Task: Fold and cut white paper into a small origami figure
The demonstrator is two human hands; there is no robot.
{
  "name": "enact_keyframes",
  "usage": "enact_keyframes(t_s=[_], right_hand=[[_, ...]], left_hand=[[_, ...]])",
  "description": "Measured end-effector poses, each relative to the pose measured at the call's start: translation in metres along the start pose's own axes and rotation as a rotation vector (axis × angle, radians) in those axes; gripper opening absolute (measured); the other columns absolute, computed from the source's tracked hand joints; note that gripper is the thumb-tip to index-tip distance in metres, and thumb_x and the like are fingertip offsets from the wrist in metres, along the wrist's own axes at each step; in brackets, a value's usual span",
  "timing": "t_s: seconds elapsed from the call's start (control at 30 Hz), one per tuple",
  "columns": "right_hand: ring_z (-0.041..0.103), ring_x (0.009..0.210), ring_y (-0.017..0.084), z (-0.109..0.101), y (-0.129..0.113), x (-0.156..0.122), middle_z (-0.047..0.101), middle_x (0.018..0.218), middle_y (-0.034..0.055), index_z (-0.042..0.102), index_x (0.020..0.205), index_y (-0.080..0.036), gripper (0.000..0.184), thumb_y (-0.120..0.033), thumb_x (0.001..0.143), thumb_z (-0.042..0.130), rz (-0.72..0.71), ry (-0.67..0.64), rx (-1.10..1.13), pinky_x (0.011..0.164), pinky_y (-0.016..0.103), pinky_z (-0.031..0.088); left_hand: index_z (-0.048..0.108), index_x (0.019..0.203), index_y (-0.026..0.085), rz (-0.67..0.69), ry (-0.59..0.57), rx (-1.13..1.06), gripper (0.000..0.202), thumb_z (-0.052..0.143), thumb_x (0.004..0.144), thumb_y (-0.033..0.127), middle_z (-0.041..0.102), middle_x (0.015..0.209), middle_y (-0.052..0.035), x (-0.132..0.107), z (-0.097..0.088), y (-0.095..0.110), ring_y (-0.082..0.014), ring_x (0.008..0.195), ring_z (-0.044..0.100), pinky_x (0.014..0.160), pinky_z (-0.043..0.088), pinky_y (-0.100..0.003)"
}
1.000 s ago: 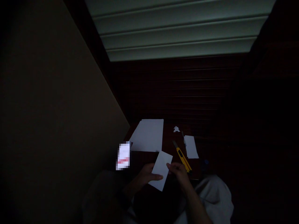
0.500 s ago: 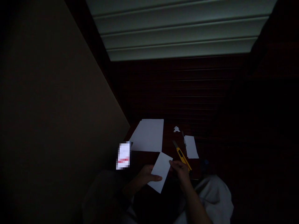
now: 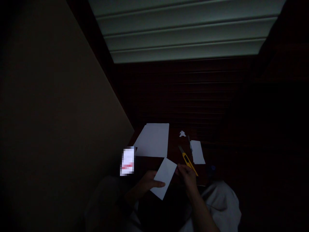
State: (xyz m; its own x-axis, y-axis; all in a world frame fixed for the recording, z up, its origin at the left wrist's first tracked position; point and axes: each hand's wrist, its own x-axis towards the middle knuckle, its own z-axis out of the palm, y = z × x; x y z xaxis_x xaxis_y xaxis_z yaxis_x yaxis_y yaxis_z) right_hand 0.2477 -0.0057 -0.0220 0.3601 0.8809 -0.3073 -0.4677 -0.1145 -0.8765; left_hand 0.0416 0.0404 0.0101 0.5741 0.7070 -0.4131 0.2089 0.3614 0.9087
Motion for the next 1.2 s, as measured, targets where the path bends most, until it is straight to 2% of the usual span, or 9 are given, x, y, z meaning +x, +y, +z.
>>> enact_keyframes(t_s=[0.13,0.2,0.3,0.43,0.53,0.67,0.87,1.03,1.2], right_hand=[[0.063,0.075,0.019,0.006,-0.005,-0.008,0.069,0.082,0.0042,0.069,0.088,-0.018,0.034,-0.047,0.07,0.07,-0.045,-0.171,-0.164,0.07,0.03,0.049],[0.061,0.072,0.019,0.008,-0.006,-0.011,0.068,0.075,0.0034,0.07,0.083,-0.017,0.033,-0.047,0.069,0.071,-0.091,-0.238,-0.285,0.067,0.027,0.046],[0.056,0.063,0.016,0.008,-0.005,-0.013,0.064,0.065,0.0017,0.069,0.071,-0.015,0.033,-0.048,0.07,0.068,-0.141,-0.25,-0.386,0.061,0.025,0.042],[0.051,0.056,0.014,0.006,-0.007,-0.013,0.06,0.058,-0.0001,0.065,0.067,-0.015,0.036,-0.05,0.074,0.064,-0.114,-0.301,-0.377,0.055,0.024,0.037],[0.048,0.053,0.013,0.005,-0.009,-0.012,0.057,0.054,-0.0006,0.064,0.063,-0.015,0.038,-0.052,0.071,0.065,-0.09,-0.356,-0.415,0.052,0.023,0.034],[0.046,0.051,0.012,0.005,-0.007,-0.013,0.055,0.052,-0.0016,0.063,0.063,-0.015,0.038,-0.052,0.072,0.064,-0.061,-0.406,-0.437,0.051,0.023,0.033],[0.048,0.054,0.011,0.008,-0.006,-0.015,0.057,0.057,-0.0018,0.063,0.065,-0.014,0.034,-0.047,0.072,0.067,-0.055,-0.372,-0.383,0.053,0.022,0.035],[0.051,0.056,0.013,0.01,-0.007,-0.015,0.059,0.058,-0.0008,0.065,0.066,-0.015,0.034,-0.049,0.069,0.068,-0.052,-0.315,-0.317,0.054,0.023,0.037],[0.055,0.058,0.015,0.008,-0.005,-0.012,0.065,0.063,0.0017,0.069,0.072,-0.015,0.036,-0.051,0.066,0.07,-0.034,-0.307,-0.275,0.056,0.025,0.04]], left_hand=[[0.07,0.094,0.008,0.075,0.109,-0.089,0.049,0.08,0.055,0.036,0.071,0.086,-0.0113,0.004,0.007,-0.001,-0.0263,0.078,0.065,0.067,0.048,-0.033],[0.07,0.094,0.008,0.107,0.144,-0.128,0.048,0.08,0.056,0.036,0.071,0.085,-0.0112,0.005,0.013,-0.003,-0.0253,0.076,0.065,0.067,0.049,-0.032],[0.069,0.092,0.007,0.127,0.119,-0.158,0.046,0.08,0.057,0.035,0.071,0.084,-0.0115,0.005,0.02,-0.004,-0.0246,0.074,0.065,0.066,0.049,-0.032],[0.066,0.101,0.008,0.122,0.095,-0.176,0.051,0.079,0.059,0.035,0.071,0.091,-0.0133,0.004,0.018,0.005,-0.0267,0.079,0.066,0.069,0.05,-0.034],[0.064,0.105,0.01,0.132,0.21,-0.19,0.056,0.08,0.058,0.036,0.071,0.091,-0.0136,0.009,0.012,0.014,-0.0271,0.078,0.067,0.067,0.051,-0.034],[0.067,0.094,0.009,0.162,0.339,-0.178,0.048,0.079,0.058,0.037,0.071,0.086,-0.0135,0.02,0.007,0.017,-0.0267,0.073,0.067,0.063,0.052,-0.033],[0.068,0.087,0.008,0.195,0.374,-0.203,0.042,0.077,0.061,0.039,0.071,0.083,-0.0126,0.021,0.011,0.016,-0.0248,0.072,0.067,0.061,0.051,-0.03],[0.068,0.09,0.008,0.103,0.34,-0.226,0.046,0.074,0.064,0.045,0.071,0.083,-0.0116,0.012,0.011,0.026,-0.0248,0.073,0.067,0.061,0.052,-0.031],[0.068,0.084,0.008,0.069,0.371,-0.287,0.043,0.073,0.064,0.046,0.07,0.079,-0.0111,0.012,0.008,0.024,-0.0259,0.074,0.067,0.064,0.055,-0.035]])
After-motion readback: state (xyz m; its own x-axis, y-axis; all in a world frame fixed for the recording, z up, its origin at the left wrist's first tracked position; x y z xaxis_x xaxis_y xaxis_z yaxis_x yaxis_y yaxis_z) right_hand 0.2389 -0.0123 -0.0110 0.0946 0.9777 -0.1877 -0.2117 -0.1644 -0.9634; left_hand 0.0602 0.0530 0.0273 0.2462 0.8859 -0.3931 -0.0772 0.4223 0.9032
